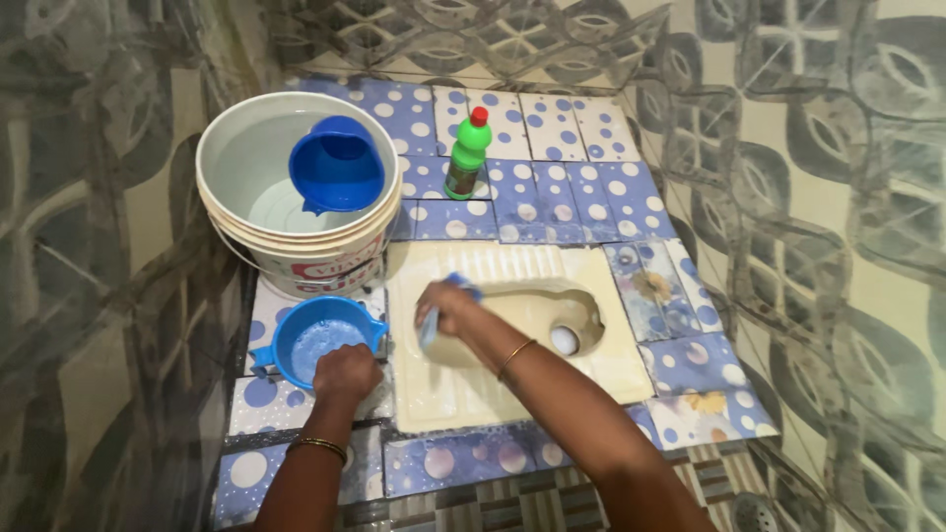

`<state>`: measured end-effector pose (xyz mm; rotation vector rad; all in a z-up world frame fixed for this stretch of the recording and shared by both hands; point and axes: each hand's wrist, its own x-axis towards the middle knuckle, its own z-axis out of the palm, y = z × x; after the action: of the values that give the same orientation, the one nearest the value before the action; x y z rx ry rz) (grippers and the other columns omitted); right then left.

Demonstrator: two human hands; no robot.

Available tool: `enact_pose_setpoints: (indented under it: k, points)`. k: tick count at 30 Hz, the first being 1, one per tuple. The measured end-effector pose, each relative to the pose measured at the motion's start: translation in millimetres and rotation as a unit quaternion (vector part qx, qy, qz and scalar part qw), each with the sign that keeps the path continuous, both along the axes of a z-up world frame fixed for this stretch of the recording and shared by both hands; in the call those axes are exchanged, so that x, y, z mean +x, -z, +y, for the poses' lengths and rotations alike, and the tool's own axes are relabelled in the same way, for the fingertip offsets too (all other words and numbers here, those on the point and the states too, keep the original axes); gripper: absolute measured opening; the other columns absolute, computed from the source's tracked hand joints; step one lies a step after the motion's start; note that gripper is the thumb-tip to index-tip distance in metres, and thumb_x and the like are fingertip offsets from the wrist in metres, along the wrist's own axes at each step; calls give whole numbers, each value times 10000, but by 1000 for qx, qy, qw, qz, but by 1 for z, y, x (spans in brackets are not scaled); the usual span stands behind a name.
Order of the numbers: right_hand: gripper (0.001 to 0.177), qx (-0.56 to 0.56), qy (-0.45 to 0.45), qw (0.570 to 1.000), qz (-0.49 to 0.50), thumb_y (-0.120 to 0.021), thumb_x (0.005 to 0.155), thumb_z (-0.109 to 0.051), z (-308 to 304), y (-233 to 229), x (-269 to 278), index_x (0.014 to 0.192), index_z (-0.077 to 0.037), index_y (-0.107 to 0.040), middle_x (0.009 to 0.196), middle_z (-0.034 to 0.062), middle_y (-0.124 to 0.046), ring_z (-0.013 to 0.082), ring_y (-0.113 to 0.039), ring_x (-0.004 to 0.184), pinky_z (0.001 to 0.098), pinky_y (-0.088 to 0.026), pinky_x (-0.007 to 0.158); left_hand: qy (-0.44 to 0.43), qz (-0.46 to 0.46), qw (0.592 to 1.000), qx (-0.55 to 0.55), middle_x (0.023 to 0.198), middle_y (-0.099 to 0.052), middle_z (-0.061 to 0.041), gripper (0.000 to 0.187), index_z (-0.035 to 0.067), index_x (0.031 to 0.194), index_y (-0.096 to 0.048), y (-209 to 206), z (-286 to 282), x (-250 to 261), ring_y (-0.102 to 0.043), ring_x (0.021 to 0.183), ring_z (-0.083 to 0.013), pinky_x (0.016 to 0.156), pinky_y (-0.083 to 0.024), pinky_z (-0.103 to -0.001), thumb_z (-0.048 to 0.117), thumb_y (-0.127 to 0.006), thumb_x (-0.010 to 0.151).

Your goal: The person scrubs a squat toilet with a long-handled brush and soapy water from a blue jug, then rinses the bowl with water from a bucket using a blue scoop.

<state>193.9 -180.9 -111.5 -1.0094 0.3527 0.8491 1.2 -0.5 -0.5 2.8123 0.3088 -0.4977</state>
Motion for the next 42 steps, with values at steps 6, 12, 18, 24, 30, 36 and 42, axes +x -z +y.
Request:
enact_pose_setpoints:
  k: [6, 12, 18, 24, 30, 36, 42]
  points:
    - [774, -359, -422, 800, -232, -669, 771, 23, -62, 5, -128, 1369, 220, -219, 910, 262, -659, 372, -697, 748, 514, -603, 634, -9, 25, 1000, -4, 1209, -730, -189, 358, 76, 1132, -761, -3, -1, 0, -702, 1152, -349, 1002, -553, -456, 212, -528, 897]
    - [315, -472, -690, 391, -386, -482, 1083, -261, -265, -93, -199, 1272, -96, -672, 1313, 223, -675, 396, -691, 1064, 494, -555, 925, -10, 22, 1000, -3, 1229, -717, -187, 374, 74, 1163, -743, -2, -1, 3, -693, 1162, -351, 1002, -548, -459, 220, -529, 894]
    - [665, -642, -593, 404, -270, -622, 915, -30, -341, -154, -209, 1517, -38, -340, 1253, 247, -661, 379, -691, 1103, 478, -585, 911, -14, 32, 999, -15, 1266, -710, -188, 385, 75, 1174, -747, -10, -2, 0, -685, 1191, -349, 1022, -542, -448, 221, -506, 913]
    - [346, -459, -590, 496, -442, -655, 853, -197, -244, -109, -227, 1183, -114, -717, 1075, 185, -725, 366, -711, 972, 485, -565, 821, -19, 25, 999, -11, 1283, -704, -180, 390, 82, 1188, -745, -6, 0, 0, -672, 1207, -350, 1025, -532, -464, 229, -495, 926]
    - [552, -569, -502, 584, -288, -315, 1060, -316, -158, -136, -245, 1589, -166, -275, 946, 190, -724, 332, -725, 774, 460, -606, 645, -28, 39, 999, -7, 1279, -707, -176, 379, 99, 1177, -753, -15, -2, 2, -678, 1200, -351, 1017, -541, -460, 251, -546, 898]
    - [435, -662, -492, 461, -328, -656, 960, -184, -371, -136, -234, 1349, -92, -485, 1090, 166, -747, 302, -745, 960, 440, -610, 796, -16, 18, 1000, 1, 1240, -737, -185, 368, 95, 1147, -773, -6, -3, -7, -708, 1163, -354, 1013, -553, -455, 249, -541, 906]
    - [782, -772, -495, 284, -280, -531, 980, -82, -434, -149, -210, 1617, -90, -76, 1225, 320, -598, 419, -714, 998, 457, -639, 807, -27, 25, 999, -1, 1257, -719, -173, 376, 97, 1165, -754, -9, -1, -1, -686, 1188, -347, 1022, -537, -461, 270, -547, 902]
